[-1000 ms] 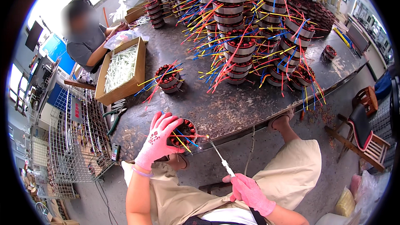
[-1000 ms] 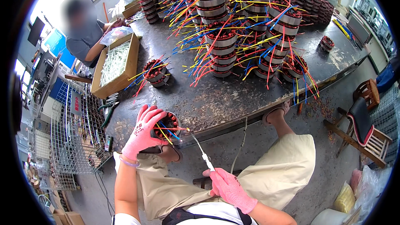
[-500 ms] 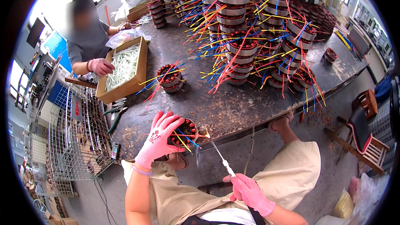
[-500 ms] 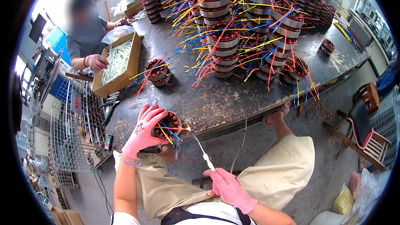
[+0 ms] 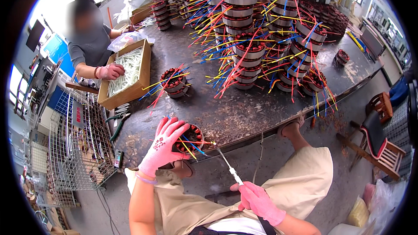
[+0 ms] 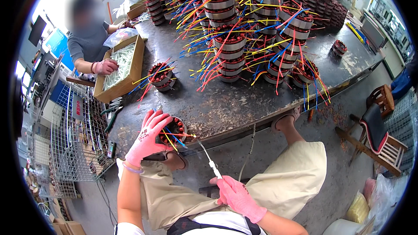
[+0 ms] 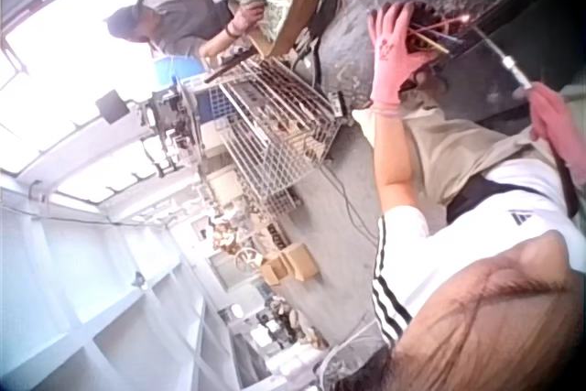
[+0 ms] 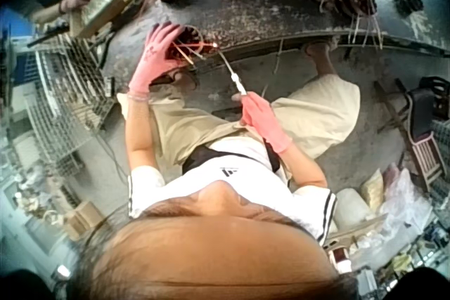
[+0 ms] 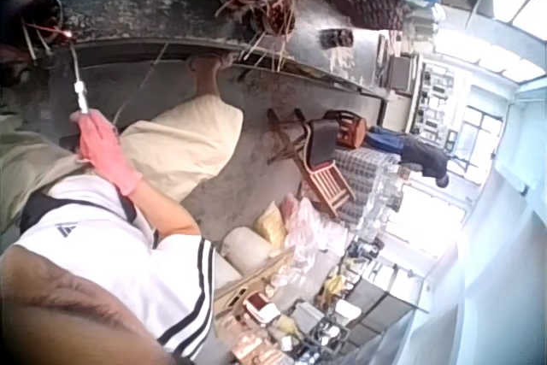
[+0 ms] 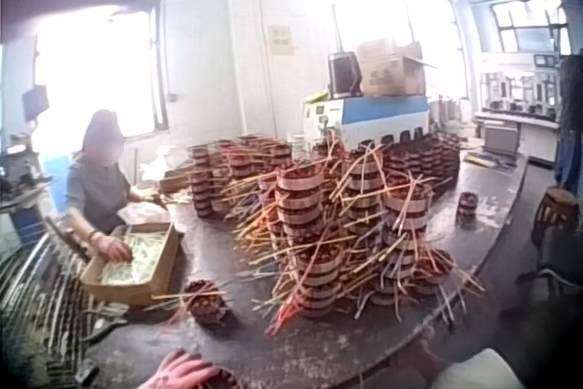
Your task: The person uses a lighter to melt and fuse the ends of multi-colored wires attached to copper coil components while holding the components by hand over a workbench.
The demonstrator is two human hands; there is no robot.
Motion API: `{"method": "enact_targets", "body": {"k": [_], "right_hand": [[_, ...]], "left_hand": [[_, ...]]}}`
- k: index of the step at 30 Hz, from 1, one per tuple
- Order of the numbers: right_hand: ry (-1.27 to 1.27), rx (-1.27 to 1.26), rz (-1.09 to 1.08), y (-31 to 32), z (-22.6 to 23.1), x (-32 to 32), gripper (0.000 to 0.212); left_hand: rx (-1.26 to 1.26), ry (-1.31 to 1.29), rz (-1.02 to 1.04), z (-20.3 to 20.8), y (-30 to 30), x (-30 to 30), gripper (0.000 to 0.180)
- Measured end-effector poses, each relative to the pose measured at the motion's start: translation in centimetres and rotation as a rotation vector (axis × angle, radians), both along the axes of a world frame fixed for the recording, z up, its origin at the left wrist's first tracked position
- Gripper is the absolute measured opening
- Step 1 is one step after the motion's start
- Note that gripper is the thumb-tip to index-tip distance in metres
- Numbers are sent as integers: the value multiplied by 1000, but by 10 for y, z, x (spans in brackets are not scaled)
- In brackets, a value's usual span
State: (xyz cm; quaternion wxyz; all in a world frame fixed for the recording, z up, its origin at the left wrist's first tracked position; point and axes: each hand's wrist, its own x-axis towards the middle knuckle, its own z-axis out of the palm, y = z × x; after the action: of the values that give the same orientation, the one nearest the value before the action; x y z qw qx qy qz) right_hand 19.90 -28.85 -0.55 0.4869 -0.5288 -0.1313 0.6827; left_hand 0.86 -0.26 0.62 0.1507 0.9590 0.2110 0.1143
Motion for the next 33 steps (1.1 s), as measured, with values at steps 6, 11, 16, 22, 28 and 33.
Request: {"method": "enact_targets", "body": {"k": [6,11,16,22,28,33], "right_hand": [[10,-1,-17,-3,0,-1,33],[-27,10,5,-1,1,0,32],[-18,14,-1,2,5,-1,33],[-25,-6,-9,-1,5,0,33],[-19,15,-2,0,3,0,33],[-38,-2,-11,0,5,-1,33]], "left_hand": [[-7,5,-6,0,0,0,97],[2,11,-14,1,0,1,97],[-5,14,-10,1,1,0,100],[-7,17,-15,1,1,1,99],[-1,19,-15,1,1,1,98],[18,10,-30,1,1,2,97]]}}
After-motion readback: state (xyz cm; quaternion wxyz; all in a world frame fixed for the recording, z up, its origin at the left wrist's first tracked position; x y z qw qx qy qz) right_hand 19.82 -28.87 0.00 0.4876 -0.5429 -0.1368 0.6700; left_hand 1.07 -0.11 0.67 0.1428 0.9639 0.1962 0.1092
